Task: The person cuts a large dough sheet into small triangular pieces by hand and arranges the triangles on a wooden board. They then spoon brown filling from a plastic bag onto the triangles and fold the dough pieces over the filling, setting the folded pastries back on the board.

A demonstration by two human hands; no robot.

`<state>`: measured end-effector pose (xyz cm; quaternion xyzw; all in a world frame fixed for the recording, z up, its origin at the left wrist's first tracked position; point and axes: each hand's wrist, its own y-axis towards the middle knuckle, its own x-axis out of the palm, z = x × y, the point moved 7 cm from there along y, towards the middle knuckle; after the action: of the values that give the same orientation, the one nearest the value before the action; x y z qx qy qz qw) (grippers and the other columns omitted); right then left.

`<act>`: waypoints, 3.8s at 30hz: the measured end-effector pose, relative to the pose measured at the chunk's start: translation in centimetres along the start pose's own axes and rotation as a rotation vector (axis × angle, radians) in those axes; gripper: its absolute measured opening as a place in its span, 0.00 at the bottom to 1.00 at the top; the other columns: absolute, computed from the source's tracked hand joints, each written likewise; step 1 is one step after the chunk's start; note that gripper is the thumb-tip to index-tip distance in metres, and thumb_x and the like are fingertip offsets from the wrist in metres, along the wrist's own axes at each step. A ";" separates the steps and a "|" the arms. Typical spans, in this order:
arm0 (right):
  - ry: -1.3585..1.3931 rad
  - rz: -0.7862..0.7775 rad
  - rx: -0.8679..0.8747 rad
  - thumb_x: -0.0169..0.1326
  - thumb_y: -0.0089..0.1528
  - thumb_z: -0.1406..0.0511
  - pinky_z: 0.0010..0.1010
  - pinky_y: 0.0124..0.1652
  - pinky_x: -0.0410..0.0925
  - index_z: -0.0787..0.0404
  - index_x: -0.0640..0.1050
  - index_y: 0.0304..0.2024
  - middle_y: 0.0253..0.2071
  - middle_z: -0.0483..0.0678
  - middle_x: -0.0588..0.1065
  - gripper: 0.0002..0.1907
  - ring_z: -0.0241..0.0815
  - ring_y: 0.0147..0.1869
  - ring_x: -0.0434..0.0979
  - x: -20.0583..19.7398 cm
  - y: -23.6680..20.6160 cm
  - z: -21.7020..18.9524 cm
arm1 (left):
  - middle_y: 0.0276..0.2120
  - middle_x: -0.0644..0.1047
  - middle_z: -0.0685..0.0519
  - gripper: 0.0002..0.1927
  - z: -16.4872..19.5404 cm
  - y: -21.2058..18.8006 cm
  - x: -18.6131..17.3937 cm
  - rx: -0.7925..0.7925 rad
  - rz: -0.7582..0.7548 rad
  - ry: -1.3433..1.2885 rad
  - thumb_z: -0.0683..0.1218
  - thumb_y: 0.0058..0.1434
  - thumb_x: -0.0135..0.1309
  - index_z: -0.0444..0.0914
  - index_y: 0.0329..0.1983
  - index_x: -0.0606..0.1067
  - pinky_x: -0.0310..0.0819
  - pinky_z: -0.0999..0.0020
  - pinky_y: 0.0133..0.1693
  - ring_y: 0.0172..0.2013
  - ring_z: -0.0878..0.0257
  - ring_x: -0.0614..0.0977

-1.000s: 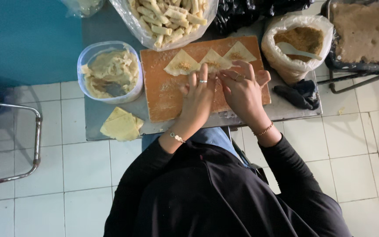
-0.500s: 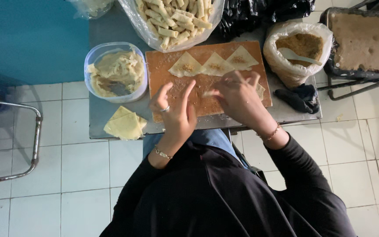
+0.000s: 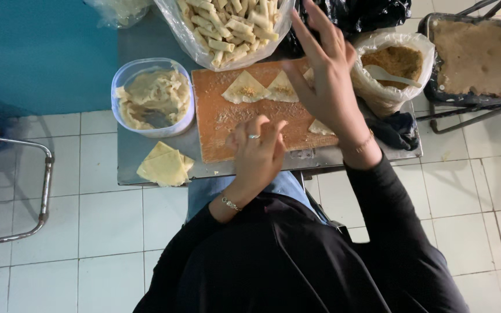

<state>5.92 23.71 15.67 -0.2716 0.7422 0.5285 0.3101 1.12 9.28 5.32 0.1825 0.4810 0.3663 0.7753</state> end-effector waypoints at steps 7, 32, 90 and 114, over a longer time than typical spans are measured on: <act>-0.026 -0.070 0.349 0.62 0.68 0.64 0.39 0.60 0.67 0.58 0.81 0.59 0.59 0.50 0.77 0.17 0.48 0.60 0.78 -3.3 -9.5 5.6 | 0.44 0.75 0.52 0.12 1.4 1.5 4.6 0.038 -0.049 0.176 0.53 0.63 0.58 0.42 0.43 0.77 0.60 0.48 0.52 0.49 0.55 0.74; 0.003 0.041 0.460 0.60 0.64 0.71 0.38 0.47 0.69 0.63 0.73 0.45 0.39 0.49 0.77 0.10 0.50 0.45 0.78 -0.5 -15.6 8.7 | 0.32 0.77 0.52 0.17 3.7 3.9 9.1 0.049 -0.176 -0.305 0.37 0.59 0.55 0.42 0.51 0.71 0.64 0.55 0.45 0.35 0.54 0.81; 0.302 -0.145 0.462 0.57 0.62 0.79 0.29 0.50 0.75 0.66 0.74 0.63 0.41 0.50 0.82 0.26 0.38 0.48 0.84 -1.0 -14.2 9.3 | 0.55 0.74 0.31 0.03 3.7 3.3 12.2 0.411 -0.378 -0.257 0.34 0.55 0.53 0.28 0.31 0.76 0.76 0.56 0.51 0.46 0.45 0.82; -0.148 -0.103 0.225 0.66 0.57 0.66 0.40 0.50 0.65 0.59 0.81 0.37 0.40 0.47 0.77 0.08 0.50 0.48 0.75 -0.8 -12.4 7.5 | 0.52 0.72 0.39 0.10 3.8 4.0 11.0 0.185 -0.246 -0.280 0.35 0.60 0.50 0.30 0.44 0.76 0.74 0.53 0.47 0.45 0.46 0.79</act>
<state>16.82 27.31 6.80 -0.2329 0.7570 0.4439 0.4192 5.79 20.40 2.93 0.2419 0.4186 0.1942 0.8535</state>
